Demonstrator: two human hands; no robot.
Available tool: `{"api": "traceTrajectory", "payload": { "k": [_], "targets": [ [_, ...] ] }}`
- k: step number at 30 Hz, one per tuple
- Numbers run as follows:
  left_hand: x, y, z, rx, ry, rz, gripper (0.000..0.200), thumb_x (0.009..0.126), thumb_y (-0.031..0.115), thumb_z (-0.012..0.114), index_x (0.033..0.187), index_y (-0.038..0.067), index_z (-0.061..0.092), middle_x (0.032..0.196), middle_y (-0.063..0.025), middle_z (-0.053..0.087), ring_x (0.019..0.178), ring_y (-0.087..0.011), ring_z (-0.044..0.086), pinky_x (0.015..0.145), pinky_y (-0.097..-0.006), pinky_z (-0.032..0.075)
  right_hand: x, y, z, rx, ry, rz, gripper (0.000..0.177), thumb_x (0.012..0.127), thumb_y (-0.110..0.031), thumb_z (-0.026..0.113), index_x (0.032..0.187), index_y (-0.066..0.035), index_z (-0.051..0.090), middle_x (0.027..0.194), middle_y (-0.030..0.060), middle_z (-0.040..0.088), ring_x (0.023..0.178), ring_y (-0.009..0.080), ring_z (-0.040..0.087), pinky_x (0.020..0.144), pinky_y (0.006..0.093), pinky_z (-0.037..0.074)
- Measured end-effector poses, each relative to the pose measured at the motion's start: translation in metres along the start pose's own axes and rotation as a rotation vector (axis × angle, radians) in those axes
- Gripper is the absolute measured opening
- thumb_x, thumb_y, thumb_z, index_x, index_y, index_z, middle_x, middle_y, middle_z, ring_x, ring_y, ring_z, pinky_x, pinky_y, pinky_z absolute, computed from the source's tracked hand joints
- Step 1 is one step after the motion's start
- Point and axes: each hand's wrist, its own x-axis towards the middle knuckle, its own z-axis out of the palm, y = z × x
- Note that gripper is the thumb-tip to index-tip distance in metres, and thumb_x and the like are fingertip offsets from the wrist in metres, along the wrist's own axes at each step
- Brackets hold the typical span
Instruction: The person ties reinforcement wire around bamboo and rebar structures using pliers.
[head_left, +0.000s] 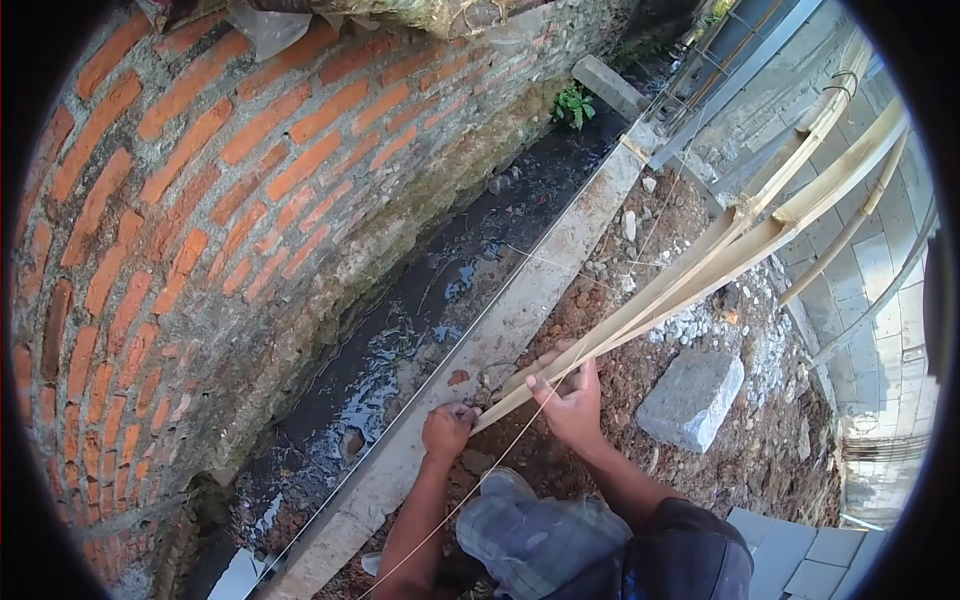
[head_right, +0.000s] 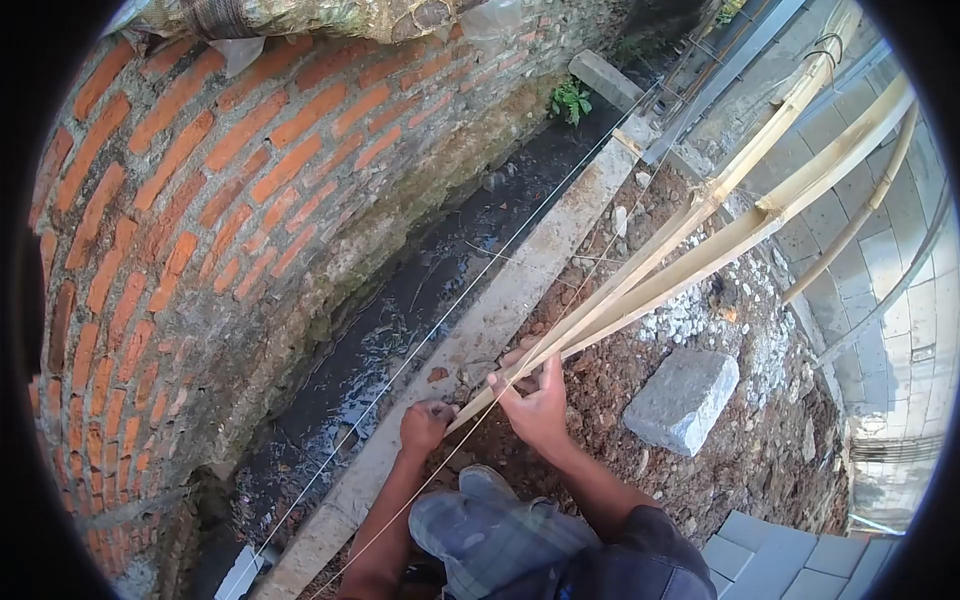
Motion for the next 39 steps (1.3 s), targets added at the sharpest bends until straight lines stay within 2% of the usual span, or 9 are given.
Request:
{"api": "traceTrajectory", "payload": {
  "k": [6,12,17,20,22,28,30,33,39],
  "targets": [
    [-0.009,0.006,0.000,-0.101,0.072,-0.028,0.024,0.078,0.032,0.070,0.089,0.010,0.073,0.078,-0.0091,0.071,0.074,-0.0243,0.069,0.069,-0.0353,0.051,0.000,0.006,-0.002,0.001,-0.002,-0.004,0.060,0.082,-0.001,0.070,0.129,-0.004,0.034,0.106,0.0087,0.052,0.096,0.0165,0.057,0.082,0.0308,0.052],
    [-0.011,-0.003,-0.003,-0.266,0.040,-0.001,0.024,0.078,0.027,0.071,0.089,0.006,0.072,0.079,-0.0098,0.071,0.075,-0.0228,0.069,0.071,-0.0337,0.052,-0.002,-0.001,-0.001,0.013,-0.005,-0.013,0.069,0.081,-0.006,0.073,0.134,-0.003,0.031,0.109,0.0098,0.051,0.101,0.0176,0.055,0.084,0.0313,0.052],
    [-0.018,-0.001,-0.006,-0.260,0.100,0.029,0.022,0.078,0.024,0.070,0.089,0.006,0.072,0.082,-0.0108,0.071,0.076,-0.0234,0.069,0.072,-0.0342,0.052,0.001,0.004,-0.002,-0.031,-0.011,-0.069,0.075,0.080,-0.007,0.074,0.138,-0.002,0.027,0.111,0.0104,0.050,0.104,0.0184,0.054,0.084,0.0315,0.052],
    [-0.018,-0.006,-0.005,-0.217,0.118,0.049,0.021,0.078,0.025,0.070,0.088,0.007,0.072,0.083,-0.0122,0.070,0.077,-0.0263,0.068,0.073,-0.0356,0.051,0.001,0.003,-0.001,-0.053,-0.013,-0.071,0.072,0.080,-0.007,0.074,0.136,-0.002,0.030,0.110,0.0102,0.051,0.102,0.0178,0.055,0.084,0.0316,0.052],
    [-0.017,-0.005,-0.006,-0.176,0.122,0.074,0.021,0.077,0.025,0.070,0.087,0.007,0.072,0.083,-0.0131,0.070,0.078,-0.0282,0.067,0.074,-0.0363,0.051,0.000,0.009,-0.003,0.043,-0.015,0.009,0.064,0.080,-0.005,0.073,0.130,-0.002,0.034,0.107,0.0094,0.053,0.098,0.0170,0.057,0.083,0.0311,0.052],
    [-0.018,0.009,-0.013,-0.018,0.002,0.018,0.020,0.077,0.028,0.068,0.084,0.010,0.073,0.089,-0.0132,0.069,0.084,-0.0325,0.065,0.077,-0.0396,0.050,0.002,0.009,-0.002,0.001,0.007,-0.021,0.047,0.081,0.001,0.069,0.118,-0.003,0.040,0.101,0.0081,0.055,0.091,0.0149,0.059,0.079,0.0289,0.053],
    [-0.018,0.010,-0.011,0.067,0.047,0.022,0.020,0.078,0.029,0.066,0.084,0.011,0.072,0.092,-0.0130,0.069,0.087,-0.0332,0.065,0.078,-0.0420,0.050,0.003,0.007,-0.001,-0.014,0.009,-0.032,0.046,0.080,0.002,0.068,0.117,-0.003,0.040,0.101,0.0080,0.055,0.090,0.0144,0.059,0.078,0.0287,0.053],
    [-0.017,0.008,-0.011,0.048,0.006,0.003,0.020,0.078,0.029,0.065,0.084,0.011,0.071,0.094,-0.0137,0.068,0.090,-0.0343,0.064,0.079,-0.0434,0.049,0.002,0.009,-0.002,-0.022,0.016,-0.036,0.046,0.080,0.003,0.068,0.117,-0.003,0.041,0.100,0.0078,0.056,0.090,0.0137,0.059,0.078,0.0282,0.053],
    [-0.016,0.003,-0.004,0.028,0.032,-0.005,0.020,0.077,0.030,0.066,0.083,0.011,0.072,0.092,-0.0142,0.069,0.088,-0.0356,0.065,0.078,-0.0446,0.050,0.002,0.008,-0.002,-0.021,0.023,-0.041,0.046,0.079,0.003,0.069,0.116,-0.003,0.041,0.099,0.0075,0.056,0.089,0.0137,0.060,0.077,0.0281,0.054]
  ]
}}
